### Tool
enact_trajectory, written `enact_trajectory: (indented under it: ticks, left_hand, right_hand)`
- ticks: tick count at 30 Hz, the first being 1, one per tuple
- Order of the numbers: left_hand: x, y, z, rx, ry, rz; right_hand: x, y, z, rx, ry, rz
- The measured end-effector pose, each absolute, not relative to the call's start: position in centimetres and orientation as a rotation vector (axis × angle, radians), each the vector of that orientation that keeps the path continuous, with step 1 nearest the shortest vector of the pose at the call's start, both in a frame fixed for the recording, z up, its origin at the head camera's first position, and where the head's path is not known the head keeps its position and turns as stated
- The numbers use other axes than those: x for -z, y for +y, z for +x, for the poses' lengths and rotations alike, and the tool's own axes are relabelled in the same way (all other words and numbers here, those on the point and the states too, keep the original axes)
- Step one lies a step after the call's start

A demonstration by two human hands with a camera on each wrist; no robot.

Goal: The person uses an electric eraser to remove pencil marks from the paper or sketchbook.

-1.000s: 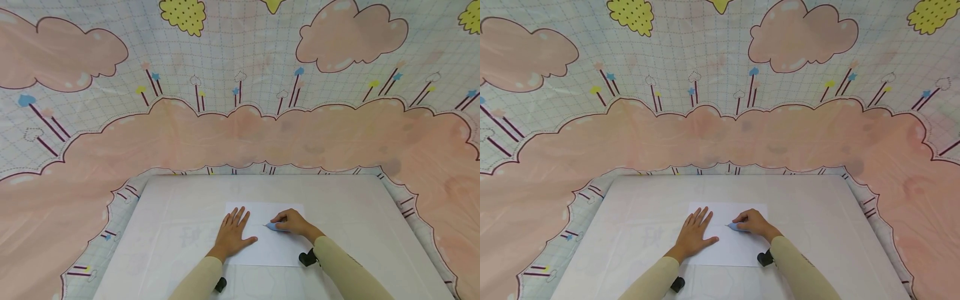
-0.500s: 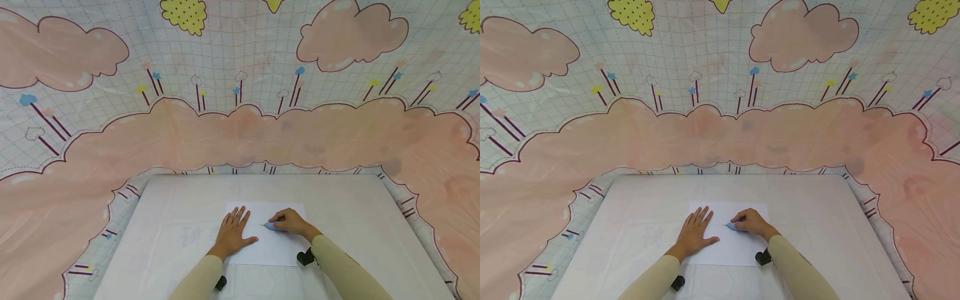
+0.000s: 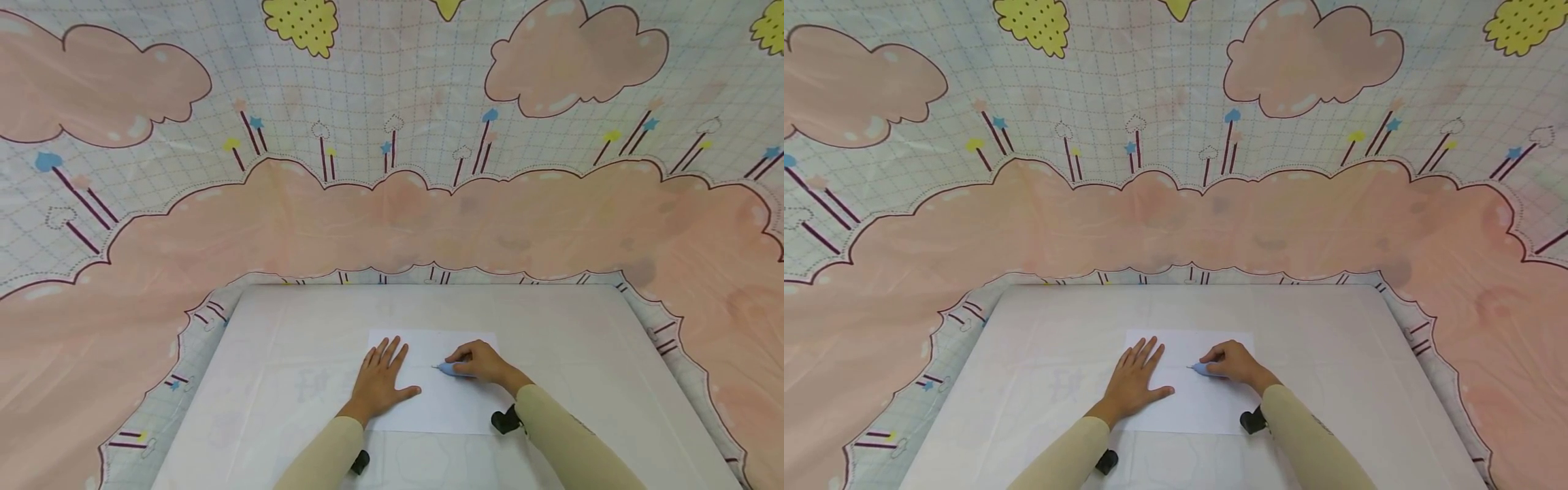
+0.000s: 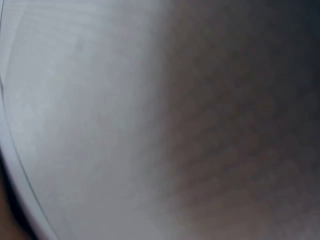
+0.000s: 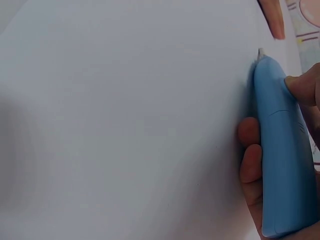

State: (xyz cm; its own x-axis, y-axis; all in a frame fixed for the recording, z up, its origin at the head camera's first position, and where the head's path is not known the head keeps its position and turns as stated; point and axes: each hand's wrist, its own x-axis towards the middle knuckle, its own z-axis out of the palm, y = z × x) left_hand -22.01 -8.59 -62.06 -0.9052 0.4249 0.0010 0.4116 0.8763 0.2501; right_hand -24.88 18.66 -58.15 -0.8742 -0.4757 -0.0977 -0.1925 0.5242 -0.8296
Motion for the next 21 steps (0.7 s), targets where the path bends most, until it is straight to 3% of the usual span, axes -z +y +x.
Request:
enact_trajectory:
  ticks: [21]
  left_hand:
    - [62.51, -8.63, -22.09, -0.355, 2.994, 0.662]
  right_hand:
    - [58.43, 18.33, -25.20, 1.253, 2.444, -0.499]
